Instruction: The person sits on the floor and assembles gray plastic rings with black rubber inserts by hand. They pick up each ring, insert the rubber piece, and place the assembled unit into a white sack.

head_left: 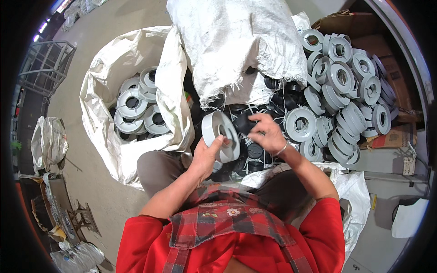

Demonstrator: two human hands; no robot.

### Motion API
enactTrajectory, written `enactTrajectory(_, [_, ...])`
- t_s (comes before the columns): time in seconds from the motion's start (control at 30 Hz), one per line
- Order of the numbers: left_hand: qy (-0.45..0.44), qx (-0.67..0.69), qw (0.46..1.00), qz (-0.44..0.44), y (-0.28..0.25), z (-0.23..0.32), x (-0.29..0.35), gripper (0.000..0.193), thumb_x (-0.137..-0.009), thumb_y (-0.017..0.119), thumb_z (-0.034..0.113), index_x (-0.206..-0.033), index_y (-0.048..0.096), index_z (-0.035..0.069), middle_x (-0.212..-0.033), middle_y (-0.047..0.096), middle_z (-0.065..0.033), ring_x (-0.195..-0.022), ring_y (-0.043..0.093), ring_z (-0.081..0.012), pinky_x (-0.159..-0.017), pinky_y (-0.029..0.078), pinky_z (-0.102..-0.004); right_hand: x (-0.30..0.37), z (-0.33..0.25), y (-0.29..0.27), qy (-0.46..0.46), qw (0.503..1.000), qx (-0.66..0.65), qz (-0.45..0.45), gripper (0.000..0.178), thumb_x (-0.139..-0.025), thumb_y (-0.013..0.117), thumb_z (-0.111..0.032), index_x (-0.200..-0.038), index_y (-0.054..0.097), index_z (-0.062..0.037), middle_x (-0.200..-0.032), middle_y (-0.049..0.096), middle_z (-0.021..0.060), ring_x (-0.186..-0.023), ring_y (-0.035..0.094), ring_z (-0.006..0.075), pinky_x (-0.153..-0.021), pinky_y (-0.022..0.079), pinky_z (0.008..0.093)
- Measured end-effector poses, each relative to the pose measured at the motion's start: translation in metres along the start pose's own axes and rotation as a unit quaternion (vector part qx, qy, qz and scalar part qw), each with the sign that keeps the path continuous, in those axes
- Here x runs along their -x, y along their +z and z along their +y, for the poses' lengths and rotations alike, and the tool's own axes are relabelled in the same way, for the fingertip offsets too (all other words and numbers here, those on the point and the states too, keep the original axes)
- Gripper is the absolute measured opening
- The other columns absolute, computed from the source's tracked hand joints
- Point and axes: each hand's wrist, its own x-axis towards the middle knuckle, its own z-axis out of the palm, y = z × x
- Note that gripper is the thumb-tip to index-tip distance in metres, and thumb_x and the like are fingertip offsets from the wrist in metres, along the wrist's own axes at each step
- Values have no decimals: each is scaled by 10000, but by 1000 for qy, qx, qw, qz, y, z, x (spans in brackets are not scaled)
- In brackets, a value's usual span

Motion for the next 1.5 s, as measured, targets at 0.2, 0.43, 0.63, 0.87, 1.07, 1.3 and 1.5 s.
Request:
enactTrajectory(0.2, [-10,40,997,-71,-4,8,13,359,-940,533,244,-1200,473,4,-1099,577,-74,-966,575,-169,-844,480,-354,-6,-75,4,94,994,-19,-49,753,-654,770,-171,-1290,403,-7,-1137,463,216,-1090,489,324,-905,435,359])
enactTrajectory(0.43, [-6,10,994,-110,-4,21,29,341,-932,546,239,-1161,515,-12,-979,592,-44,-802,555,-101,-681,470,-269,6,-107,4,-22,968,209,-139,782,-587,795,-173,-1222,379,15,-1110,377,239,-1038,433,403,-871,449,418])
enactTrajectory(0.63, [-23,-16,992,-120,1,25,42,343,-920,565,255,-1139,526,-6,-938,588,-39,-789,547,-95,-681,469,-263,15,-107,6,-18,980,166,-108,756,-587,812,-193,-1191,421,38,-1094,436,227,-1040,465,357,-825,480,407])
enactTrajectory(0.87, [201,-217,954,-51,-3,28,54,387,-854,653,174,-1166,509,-4,-893,570,-33,-806,507,-92,-707,449,-261,9,-57,3,432,773,-405,-229,834,-831,460,-680,-1135,481,96,-868,635,258,-584,643,274,-504,543,343])
enactTrajectory(1.07, [431,-452,725,291,-73,110,48,1010,-766,730,254,-1467,43,17,-1519,137,-193,-1408,122,-296,-1134,95,-389,29,89,-81,292,910,278,96,835,-689,766,-361,-1296,380,64,-1261,485,266,-1174,457,373,-993,378,412])
enactTrajectory(1.3, [355,-470,803,85,-21,79,42,649,-774,695,116,-1336,410,-37,-1345,465,-191,-1254,445,-281,-1044,336,-350,130,233,-102,573,766,105,271,917,-605,799,-329,-1269,339,106,-1168,547,260,-1031,576,331,-932,433,376])
enactTrajectory(1.5, [343,-592,690,-236,30,19,20,721,-713,729,120,-1345,396,24,-1393,364,-219,-1316,309,-401,-1072,278,-474,109,136,-99,474,871,36,126,586,-591,744,-247,-1046,539,61,-942,645,173,-806,642,244,-731,509,336])
